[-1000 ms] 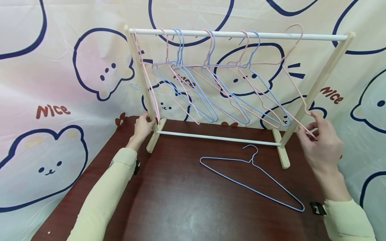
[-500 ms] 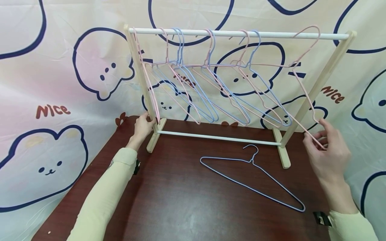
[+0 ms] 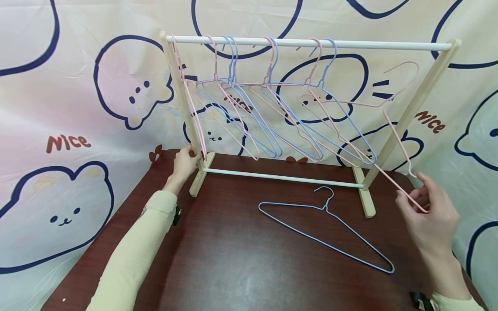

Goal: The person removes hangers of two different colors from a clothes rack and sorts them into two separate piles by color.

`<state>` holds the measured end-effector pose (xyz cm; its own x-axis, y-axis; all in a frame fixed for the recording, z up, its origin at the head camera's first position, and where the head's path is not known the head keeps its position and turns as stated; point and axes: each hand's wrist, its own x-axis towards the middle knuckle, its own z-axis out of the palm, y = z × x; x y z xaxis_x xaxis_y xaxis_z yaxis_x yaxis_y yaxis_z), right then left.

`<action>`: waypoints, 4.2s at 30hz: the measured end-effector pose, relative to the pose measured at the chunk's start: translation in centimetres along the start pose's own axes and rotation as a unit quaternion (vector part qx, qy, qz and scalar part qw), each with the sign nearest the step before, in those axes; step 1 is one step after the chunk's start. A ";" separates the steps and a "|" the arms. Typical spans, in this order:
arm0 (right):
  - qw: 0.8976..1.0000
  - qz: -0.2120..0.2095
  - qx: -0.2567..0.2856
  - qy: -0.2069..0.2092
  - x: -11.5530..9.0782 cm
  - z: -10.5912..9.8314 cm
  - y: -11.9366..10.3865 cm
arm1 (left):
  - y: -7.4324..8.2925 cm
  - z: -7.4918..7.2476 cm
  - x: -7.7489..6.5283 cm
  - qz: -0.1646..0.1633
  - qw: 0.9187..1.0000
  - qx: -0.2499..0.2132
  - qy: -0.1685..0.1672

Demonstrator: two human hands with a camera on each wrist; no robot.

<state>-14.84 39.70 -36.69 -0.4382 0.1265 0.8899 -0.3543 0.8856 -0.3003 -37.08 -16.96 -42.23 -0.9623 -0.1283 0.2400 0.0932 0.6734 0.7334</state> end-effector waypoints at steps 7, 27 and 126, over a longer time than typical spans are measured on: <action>0.999 0.025 0.014 -0.029 -1.8 0.3 -0.1 | 0.0 -0.1 0.0 0.001 1.000 0.000 0.001; 0.984 0.126 0.050 -0.113 -4.9 1.6 -2.0 | 0.2 -0.1 -0.1 0.003 1.000 0.002 -0.001; 0.834 0.002 0.092 -0.544 -9.8 10.0 -12.9 | 0.4 -0.2 -0.1 -0.010 1.000 0.005 -0.003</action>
<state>-14.26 22.53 -44.94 -0.8944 -0.4399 0.0812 -0.4282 0.7896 -0.4394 -36.92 -16.79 -41.80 -0.9652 -0.1375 0.2226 0.0720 0.6784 0.7311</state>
